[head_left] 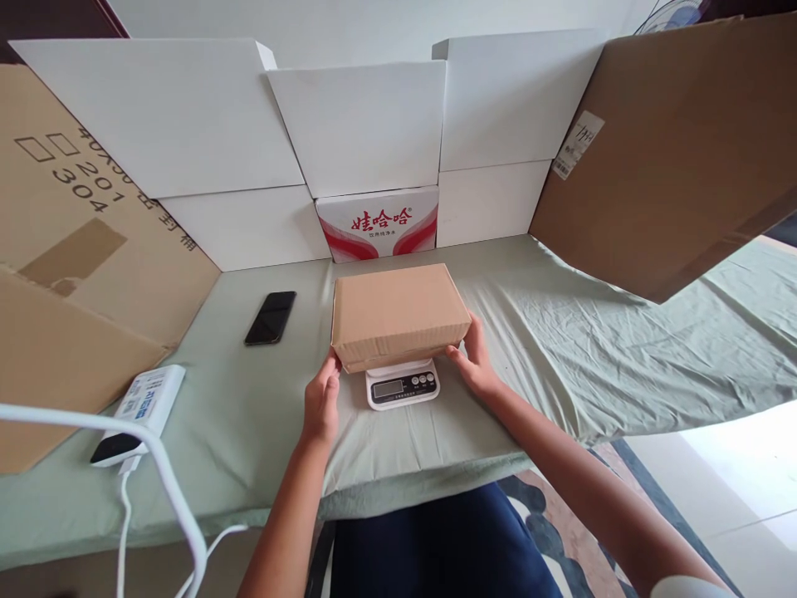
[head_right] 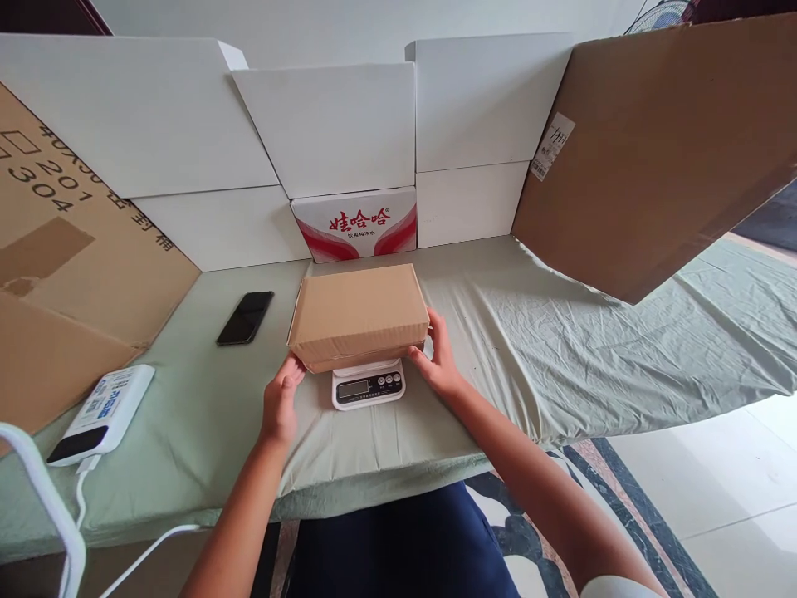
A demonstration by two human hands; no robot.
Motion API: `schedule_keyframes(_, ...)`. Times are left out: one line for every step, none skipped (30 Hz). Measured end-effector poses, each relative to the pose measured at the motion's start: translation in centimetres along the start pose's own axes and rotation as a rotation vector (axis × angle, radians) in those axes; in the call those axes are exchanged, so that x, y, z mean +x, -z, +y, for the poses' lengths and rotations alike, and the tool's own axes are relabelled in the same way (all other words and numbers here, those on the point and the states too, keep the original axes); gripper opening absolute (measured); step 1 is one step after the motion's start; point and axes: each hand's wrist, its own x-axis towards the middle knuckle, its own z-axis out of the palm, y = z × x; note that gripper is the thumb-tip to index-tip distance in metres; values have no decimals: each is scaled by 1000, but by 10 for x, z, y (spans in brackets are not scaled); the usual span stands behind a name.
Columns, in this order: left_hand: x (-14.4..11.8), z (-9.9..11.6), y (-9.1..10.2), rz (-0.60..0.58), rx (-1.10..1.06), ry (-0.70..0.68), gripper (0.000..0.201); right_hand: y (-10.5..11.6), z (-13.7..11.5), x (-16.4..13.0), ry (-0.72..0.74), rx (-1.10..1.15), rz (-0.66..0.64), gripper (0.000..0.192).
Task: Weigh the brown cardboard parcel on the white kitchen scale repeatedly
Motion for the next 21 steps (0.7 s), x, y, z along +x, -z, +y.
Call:
schedule_keyframes(0,-1,0,-1,4,1,77,0,1,0,1,3,-4,71)
schedule_keyframes(-1,-1,0,-3,8,3,77,0,1,0,1,3,-8,71)
schedule_keyframes(-1,-1,1,-5,11,5,77,1,1,0,2,2,-11,71)
schedule_keyframes(-1,-1,1,-7,16,5,76,1,2,0,4,-2,-14,71)
schedule_keyframes(-1,-1,1,-8,20,2,76,1,1,0,7,-6,-15,71)
schedule_keyframes(0,-1,1,-10,23,-1,76,1,1,1,11,-9,-15,71)
schedule_keyframes(0,-1,1,-11,24,-4,75,1,1,1,14,-12,-16,70)
schedule_keyframes(0,-1,1,-10,23,-5,75,1,0,1,16,-14,-17,70)
schedule_keyframes(0,-1,1,-8,20,-5,75,1,-1,1,16,-15,-16,70)
schedule_keyframes(0,-1,1,-6,16,-5,75,1,-1,1,16,-16,-16,70)
schedule_keyframes(0,-1,1,-5,14,-5,74,1,-2,1,15,-18,-17,70)
schedule_keyframes(0,-1,1,-3,15,-7,74,1,-2,1,14,-19,-18,69)
schedule_keyframes(0,-1,1,-2,18,-9,74,1,-2,1,14,-19,-19,69)
schedule_keyframes(0,-2,1,0,22,-10,74,1,-2,1,14,-19,-20,69)
schedule_keyframes(0,-3,1,4,23,-11,73,1,-2,1,16,-18,-21,69)
schedule_keyframes(-1,-3,2,8,22,-10,73,1,-1,1,18,-17,-23,69)
schedule_keyframes(-1,-3,2,12,20,-9,73,1,-1,1,20,-15,-24,69)
schedule_keyframes(-2,-4,2,15,18,-8,73,0,-1,1,22,-13,-25,69)
schedule_keyframes(-2,-4,2,17,17,-7,73,0,0,1,23,-13,-25,69)
schedule_keyframes(-3,-4,2,20,16,-6,74,0,0,2,22,-13,-25,69)
schedule_keyframes(-3,-4,2,26,16,-4,75,0,0,2,20,-15,-26,70)
